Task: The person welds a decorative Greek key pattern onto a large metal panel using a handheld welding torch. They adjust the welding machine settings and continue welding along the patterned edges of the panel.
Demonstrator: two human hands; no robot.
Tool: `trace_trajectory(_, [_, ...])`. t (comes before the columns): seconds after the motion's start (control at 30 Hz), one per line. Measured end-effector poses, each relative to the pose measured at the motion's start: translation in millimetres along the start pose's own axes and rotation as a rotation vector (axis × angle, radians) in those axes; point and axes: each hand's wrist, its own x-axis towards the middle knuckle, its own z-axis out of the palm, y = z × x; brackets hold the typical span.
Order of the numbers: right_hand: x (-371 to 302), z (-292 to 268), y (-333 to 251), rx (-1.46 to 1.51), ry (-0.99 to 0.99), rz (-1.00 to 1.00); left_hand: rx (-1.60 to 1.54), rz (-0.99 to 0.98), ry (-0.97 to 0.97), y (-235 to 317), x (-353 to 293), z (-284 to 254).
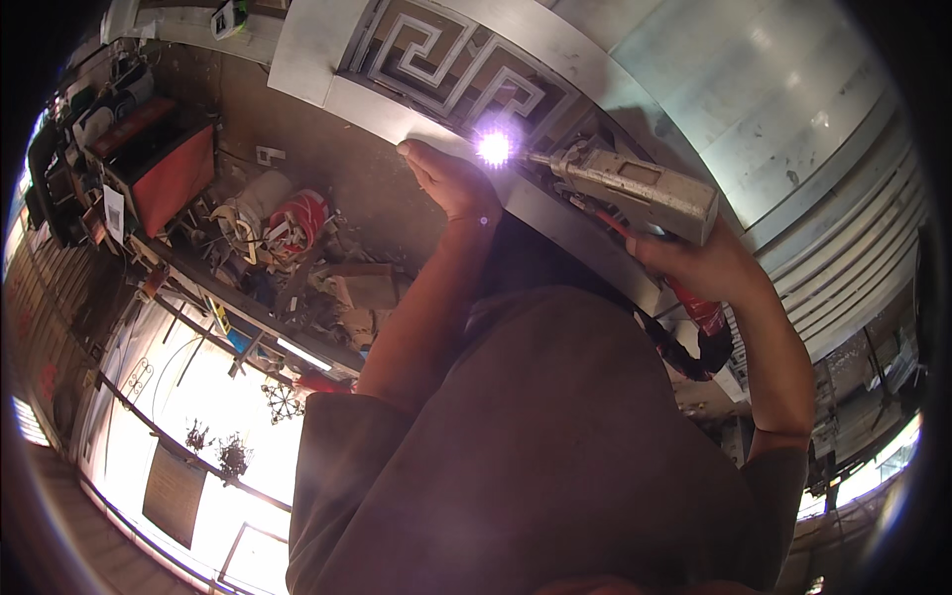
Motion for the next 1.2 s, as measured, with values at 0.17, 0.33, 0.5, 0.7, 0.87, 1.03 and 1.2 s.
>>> trace_trajectory(0.17, [-0.7, -0.4, 3.5, -0.019, -0.002, -0.02, -0.034, -0.008, -0.001, 2.0, 0.6, 1.2])
trace_trajectory(0.33, [-6.6, -2.0, 1.6, -0.004, 0.034, 0.023, -0.027, -0.042, -0.013, 3.0, -2.7, -0.6])
trace_trajectory(0.5, [-25.3, -15.1, -7.9, 0.103, 0.12, 0.108, -0.033, 0.019, -0.022, -4.5, 2.9, -2.1])
trace_trajectory(0.7, [-10.0, -9.3, 0.2, 0.039, 0.097, 0.122, -0.024, 0.022, -0.031, -7.6, 4.2, -3.0])
trace_trajectory(0.87, [-2.6, -1.2, -2.8, 0.085, 0.034, 0.056, -0.034, 0.02, -0.042, -10.6, 4.9, -5.0])
trace_trajectory(1.03, [-0.5, 3.5, -7.8, 0.058, 0.036, 0.042, -0.104, -0.008, -0.033, -21.7, 12.2, -6.8])
trace_trajectory(1.2, [-0.6, 9.6, -5.0, 0.013, 0.055, 0.017, -0.104, 0.0, -0.031, -21.5, 12.3, -5.9])
